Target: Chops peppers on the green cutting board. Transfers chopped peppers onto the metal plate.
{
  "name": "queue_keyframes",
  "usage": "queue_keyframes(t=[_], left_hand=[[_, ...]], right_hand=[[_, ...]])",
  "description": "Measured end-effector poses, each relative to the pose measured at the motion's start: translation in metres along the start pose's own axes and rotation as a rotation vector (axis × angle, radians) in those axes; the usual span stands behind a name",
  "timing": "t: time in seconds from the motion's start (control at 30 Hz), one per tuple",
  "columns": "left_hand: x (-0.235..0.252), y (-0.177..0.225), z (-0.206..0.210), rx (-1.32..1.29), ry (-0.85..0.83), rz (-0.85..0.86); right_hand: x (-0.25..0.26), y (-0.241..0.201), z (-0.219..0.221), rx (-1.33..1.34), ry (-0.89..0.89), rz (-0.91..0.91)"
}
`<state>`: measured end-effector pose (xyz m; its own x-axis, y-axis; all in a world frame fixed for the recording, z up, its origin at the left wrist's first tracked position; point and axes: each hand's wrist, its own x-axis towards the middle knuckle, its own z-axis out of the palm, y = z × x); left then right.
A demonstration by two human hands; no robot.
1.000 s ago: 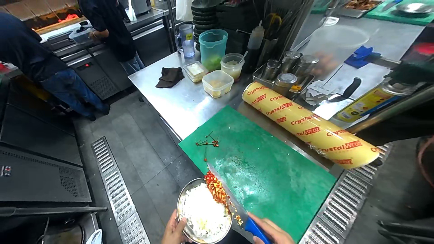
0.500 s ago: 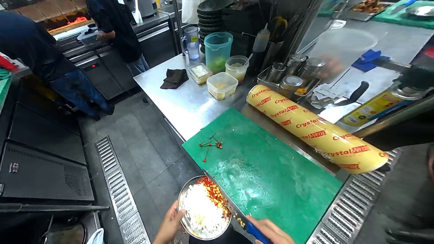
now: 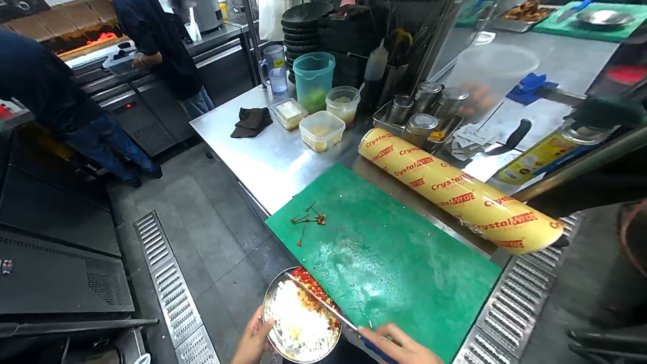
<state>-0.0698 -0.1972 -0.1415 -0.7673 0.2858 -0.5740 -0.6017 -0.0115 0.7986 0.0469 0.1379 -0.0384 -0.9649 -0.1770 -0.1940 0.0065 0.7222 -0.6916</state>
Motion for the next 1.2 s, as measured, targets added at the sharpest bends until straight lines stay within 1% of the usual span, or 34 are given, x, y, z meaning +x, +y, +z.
queue_keyframes(t=[0.17,0.33,0.43,0.53,0.57,0.63,0.77,0.9,1.0,1.13,1.2], left_hand=[[0.000,-0.003,0.000,-0.006,0.009,0.004],[0.000,-0.008,-0.001,-0.013,0.005,0.011],[-0.002,-0.005,0.002,0.000,0.023,0.021],[-0.002,-0.006,0.003,-0.003,0.029,0.023],[-0.002,-0.006,0.003,-0.007,0.029,0.020],[-0.003,-0.006,0.003,-0.019,0.028,0.013],[-0.012,-0.014,0.001,-0.047,0.062,0.024],[-0.031,-0.022,-0.002,-0.083,0.129,0.020],[-0.041,-0.034,-0.011,-0.125,0.152,0.043],[-0.046,-0.048,-0.023,-0.182,0.136,0.091],[-0.047,-0.052,-0.029,-0.211,0.136,0.097]], right_hand=[[0.004,0.006,-0.002,0.023,0.079,-0.038],[0.005,0.026,-0.014,-0.014,0.220,0.035],[0.004,0.015,-0.016,-0.068,0.140,0.085],[0.004,-0.005,-0.011,-0.078,0.001,0.076],[0.004,-0.008,-0.007,-0.063,-0.014,0.059],[0.005,-0.006,0.002,0.021,0.025,0.032],[0.009,0.001,0.009,0.184,0.168,-0.035],[0.010,-0.002,0.019,0.229,0.210,-0.095],[0.011,-0.003,0.029,0.280,0.295,-0.158],[0.011,-0.004,0.029,0.314,0.339,-0.149],[0.010,-0.008,0.029,0.299,0.334,-0.137]])
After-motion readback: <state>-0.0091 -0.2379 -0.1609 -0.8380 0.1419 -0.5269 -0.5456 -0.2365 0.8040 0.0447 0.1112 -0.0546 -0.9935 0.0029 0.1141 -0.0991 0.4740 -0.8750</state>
